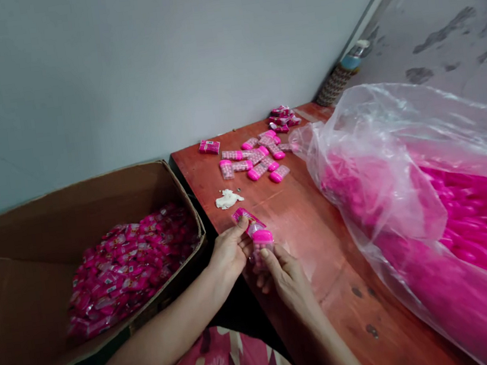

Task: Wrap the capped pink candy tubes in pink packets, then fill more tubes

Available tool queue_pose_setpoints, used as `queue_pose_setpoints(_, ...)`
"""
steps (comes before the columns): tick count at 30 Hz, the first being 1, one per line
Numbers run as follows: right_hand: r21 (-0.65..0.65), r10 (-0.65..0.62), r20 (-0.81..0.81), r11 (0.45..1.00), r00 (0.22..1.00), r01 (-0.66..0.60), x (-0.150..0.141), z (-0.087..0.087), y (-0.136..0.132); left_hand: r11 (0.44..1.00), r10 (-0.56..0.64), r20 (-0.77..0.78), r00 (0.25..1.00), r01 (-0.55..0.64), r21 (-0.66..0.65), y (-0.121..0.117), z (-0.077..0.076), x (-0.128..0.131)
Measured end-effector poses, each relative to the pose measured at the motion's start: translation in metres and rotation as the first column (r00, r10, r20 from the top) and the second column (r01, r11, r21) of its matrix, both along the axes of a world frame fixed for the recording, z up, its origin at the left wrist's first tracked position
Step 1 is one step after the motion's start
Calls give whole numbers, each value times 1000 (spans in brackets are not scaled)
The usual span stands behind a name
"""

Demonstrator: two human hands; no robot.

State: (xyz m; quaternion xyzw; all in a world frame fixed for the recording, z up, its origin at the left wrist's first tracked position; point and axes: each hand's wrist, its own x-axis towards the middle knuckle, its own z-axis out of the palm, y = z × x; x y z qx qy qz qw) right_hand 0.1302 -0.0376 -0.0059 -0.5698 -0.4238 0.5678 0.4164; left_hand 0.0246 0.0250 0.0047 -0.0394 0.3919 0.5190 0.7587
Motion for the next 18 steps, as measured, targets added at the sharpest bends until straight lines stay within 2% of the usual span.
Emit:
queue_pose_setpoints(6, 2, 26, -122, 1000, 992, -26, 4, -2, 0, 980, -110, -67, 992, 119, 157, -3, 5, -4)
queue_pose_setpoints(10, 42, -60, -22, 997, 998, 61, 2, -3, 1, 976, -115, -64, 991, 125, 179, -2, 7, -5)
queue_pose_setpoints(18, 62, 23, -35, 998, 999, -21, 0, -3, 3, 955, -147, -108, 983, 169, 242, -3, 5, -6)
